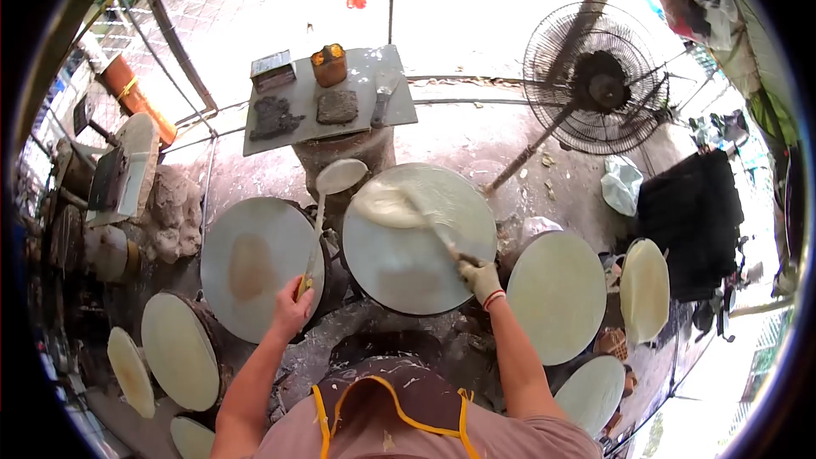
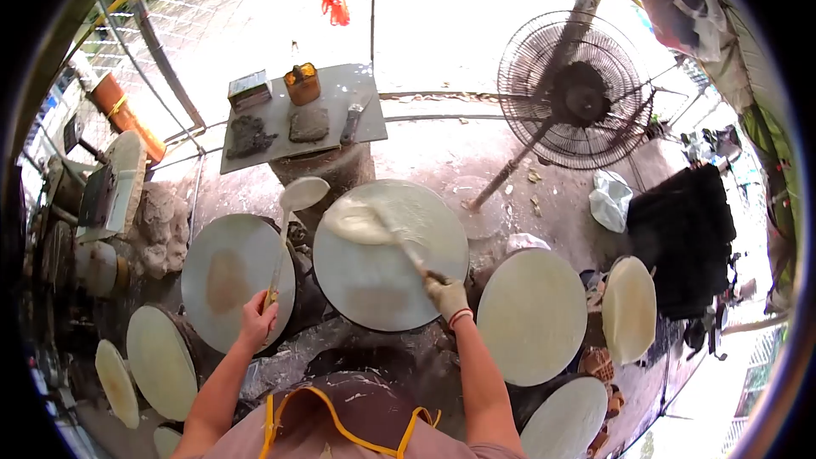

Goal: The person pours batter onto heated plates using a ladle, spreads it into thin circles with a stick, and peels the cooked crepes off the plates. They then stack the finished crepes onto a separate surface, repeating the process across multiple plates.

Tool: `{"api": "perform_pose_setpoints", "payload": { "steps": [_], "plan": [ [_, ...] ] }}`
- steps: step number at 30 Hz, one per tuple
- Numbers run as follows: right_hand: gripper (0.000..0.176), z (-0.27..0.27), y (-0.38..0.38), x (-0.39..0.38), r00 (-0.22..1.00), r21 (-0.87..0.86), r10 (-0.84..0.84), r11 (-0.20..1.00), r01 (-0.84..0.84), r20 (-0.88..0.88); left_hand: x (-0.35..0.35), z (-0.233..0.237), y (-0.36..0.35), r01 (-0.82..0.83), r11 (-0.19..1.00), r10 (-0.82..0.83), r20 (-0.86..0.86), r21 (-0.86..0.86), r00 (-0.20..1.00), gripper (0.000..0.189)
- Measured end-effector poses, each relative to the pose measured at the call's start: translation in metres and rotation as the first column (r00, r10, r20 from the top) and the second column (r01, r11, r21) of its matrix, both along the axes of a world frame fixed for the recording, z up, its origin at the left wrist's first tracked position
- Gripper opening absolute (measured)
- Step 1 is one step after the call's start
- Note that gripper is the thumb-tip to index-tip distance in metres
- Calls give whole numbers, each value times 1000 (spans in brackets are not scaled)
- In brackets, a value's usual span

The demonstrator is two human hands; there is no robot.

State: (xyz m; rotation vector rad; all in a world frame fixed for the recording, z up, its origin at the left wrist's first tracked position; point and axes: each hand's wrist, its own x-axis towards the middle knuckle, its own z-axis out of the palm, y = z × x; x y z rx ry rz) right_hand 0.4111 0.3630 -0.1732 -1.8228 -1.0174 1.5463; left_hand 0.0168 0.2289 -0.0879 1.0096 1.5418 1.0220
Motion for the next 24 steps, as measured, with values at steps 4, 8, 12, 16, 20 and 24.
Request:
{"api": "perform_pose_setpoints", "payload": {
  "steps": [4,8,12,16,20,24],
  "plan": [
    [35,18,31,-11,947,130,322,938,-320,5,30,20,-1,-42,998,56,470,-39,881,27],
    [33,38,7,14,840,-262,467,805,-533,-275,56,56,-15,-116,993,73,714,12,696,27],
    [30,-9,43,59,924,-26,198,975,-219,-326,66,36,-32,-303,943,325,556,-134,765,19],
    [21,35,88,0,878,-6,450,890,-457,-164,82,4,-43,-369,906,422,376,-207,825,15],
    [9,15,45,25,696,-197,641,674,-712,-323,106,-9,-59,-363,915,363,-37,-173,931,16],
    [18,55,39,84,817,-339,446,753,-563,-367,125,-48,-91,-150,986,160,-627,69,762,27]
  ]
}}
